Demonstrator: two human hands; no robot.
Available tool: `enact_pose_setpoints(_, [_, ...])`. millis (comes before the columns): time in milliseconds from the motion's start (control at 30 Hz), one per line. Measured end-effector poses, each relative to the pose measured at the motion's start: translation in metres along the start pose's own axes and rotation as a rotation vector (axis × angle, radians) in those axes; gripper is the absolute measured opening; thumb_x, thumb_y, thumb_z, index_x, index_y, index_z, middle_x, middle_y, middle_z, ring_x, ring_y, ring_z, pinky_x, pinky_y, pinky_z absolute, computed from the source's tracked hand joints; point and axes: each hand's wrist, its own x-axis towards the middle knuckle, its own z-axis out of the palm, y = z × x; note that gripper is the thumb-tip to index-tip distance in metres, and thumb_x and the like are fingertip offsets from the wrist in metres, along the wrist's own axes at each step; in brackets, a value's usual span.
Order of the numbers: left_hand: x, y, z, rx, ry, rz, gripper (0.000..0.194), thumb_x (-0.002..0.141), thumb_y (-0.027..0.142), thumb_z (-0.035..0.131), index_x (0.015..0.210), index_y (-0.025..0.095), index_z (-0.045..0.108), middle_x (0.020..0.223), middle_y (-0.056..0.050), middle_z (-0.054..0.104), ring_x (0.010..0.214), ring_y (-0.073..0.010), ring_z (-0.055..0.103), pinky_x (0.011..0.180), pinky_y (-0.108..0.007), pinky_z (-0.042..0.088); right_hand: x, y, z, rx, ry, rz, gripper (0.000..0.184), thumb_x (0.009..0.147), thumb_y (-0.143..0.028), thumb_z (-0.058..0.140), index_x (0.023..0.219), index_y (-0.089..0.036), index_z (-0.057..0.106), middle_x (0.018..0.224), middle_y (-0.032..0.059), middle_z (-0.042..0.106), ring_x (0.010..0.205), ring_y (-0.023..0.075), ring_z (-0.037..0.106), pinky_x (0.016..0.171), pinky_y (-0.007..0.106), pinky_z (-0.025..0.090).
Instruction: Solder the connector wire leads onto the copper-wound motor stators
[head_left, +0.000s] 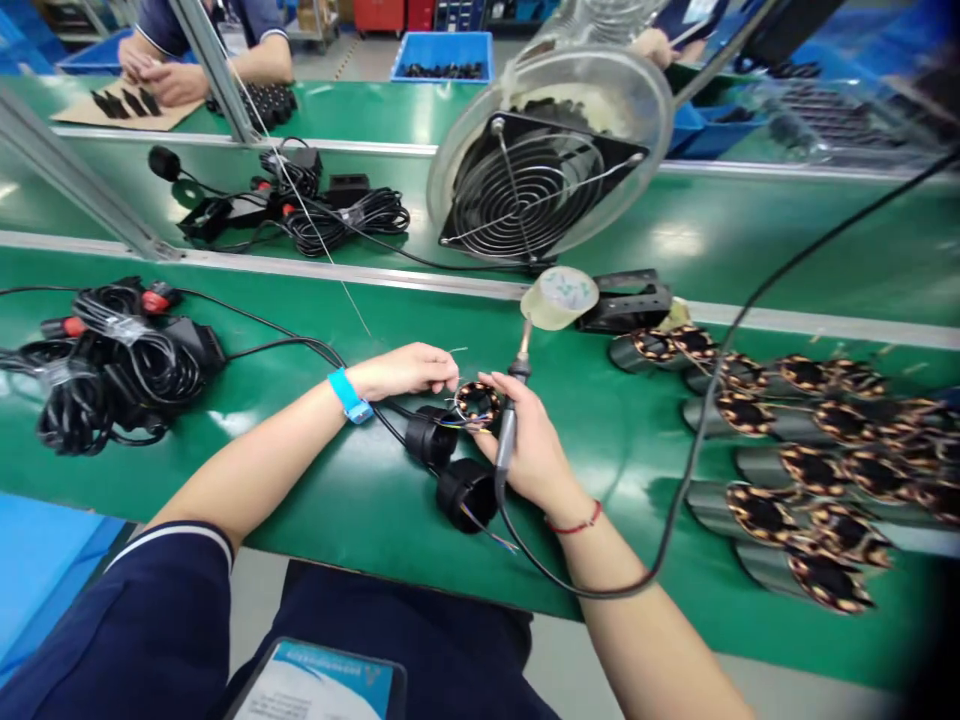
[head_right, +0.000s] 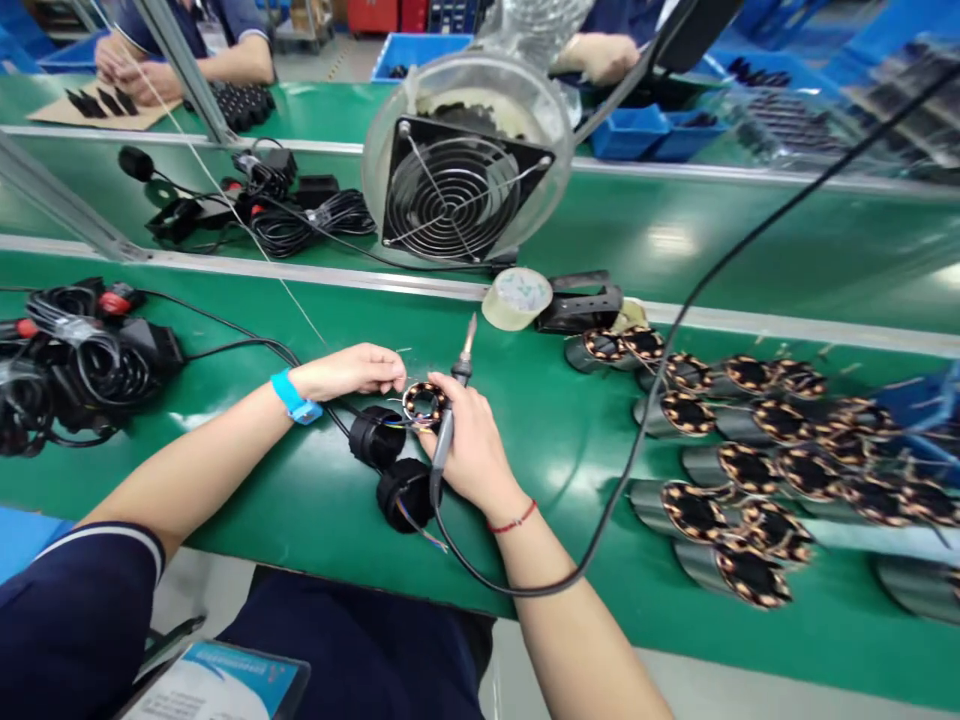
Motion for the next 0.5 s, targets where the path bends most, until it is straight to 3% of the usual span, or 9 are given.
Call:
enact_pose_setpoints(100, [0.006, 0.002, 0.007, -0.107, -0.008, -0.058, 0.028, 0.084, 0.04, 0.053, 0.078, 0.012, 0.057, 0.061, 0.005, 0.041, 0.044, -0.003, 0.021, 0.044, -0.021, 0.013, 0.003, -0.004, -0.001, -0.037, -0.013, -0.008, 0.052, 0.085, -0.033, 0.061, 0.131, -0.021, 0.04, 0.124, 0.0143, 0.062, 0.11, 0.0291, 0.06, 0.095, 0.048, 0.048])
enact_pose_setpoints(200, [0.01, 0.007, 0.013, -0.086, 0.019, -0.061, 0.027, 0.086, 0.039, 0.051, 0.083, 0.013, 0.058, 0.064, 0.004, 0.043, 0.045, -0.0035, 0.022, 0.045, -0.021, 0.015, 0.005, -0.002, -0.005, -0.05, -0.021, 0.005, 0.049, 0.086, -0.032, 0.06, 0.13, -0.021, 0.042, 0.125, 0.0142, 0.062, 0.109, 0.0281, 0.061, 0.095, 0.047, 0.047])
enact_pose_setpoints(300, [-0.001, 0.015, 0.019, 0.164, 0.271, 0.051, 0.021, 0.088, 0.034, 0.052, 0.088, 0.014, 0.058, 0.072, 0.001, 0.051, 0.056, -0.0069, 0.039, 0.052, -0.021, 0.03, 0.004, 0.005, -0.014, -0.018, 0.021, 0.069, 0.055, 0.084, -0.028, 0.061, 0.133, -0.02, 0.039, 0.131, 0.0147, 0.058, 0.119, 0.0285, 0.057, 0.102, 0.047, 0.044])
enact_pose_setpoints(367, [-0.016, 0.022, 0.025, 0.429, 0.353, 0.153, 0.02, 0.089, 0.035, 0.052, 0.088, 0.016, 0.057, 0.077, 0.0, 0.055, 0.066, -0.0103, 0.048, 0.061, -0.023, 0.037, 0.002, 0.008, -0.022, 0.039, 0.029, 0.093, 0.063, 0.081, -0.026, 0.062, 0.137, -0.02, 0.034, 0.137, 0.0149, 0.053, 0.126, 0.0289, 0.052, 0.105, 0.048, 0.04])
enact_pose_setpoints(500, [-0.046, 0.032, 0.04, 1.058, 0.094, 0.205, 0.022, 0.091, 0.036, 0.052, 0.096, 0.017, 0.063, 0.094, -0.005, 0.059, 0.075, -0.0165, 0.054, 0.065, -0.029, 0.04, -0.004, -0.001, -0.031, 0.131, 0.129, 0.033, 0.058, 0.084, -0.025, 0.059, 0.136, -0.023, 0.035, 0.135, 0.0119, 0.057, 0.124, 0.0259, 0.054, 0.105, 0.047, 0.041])
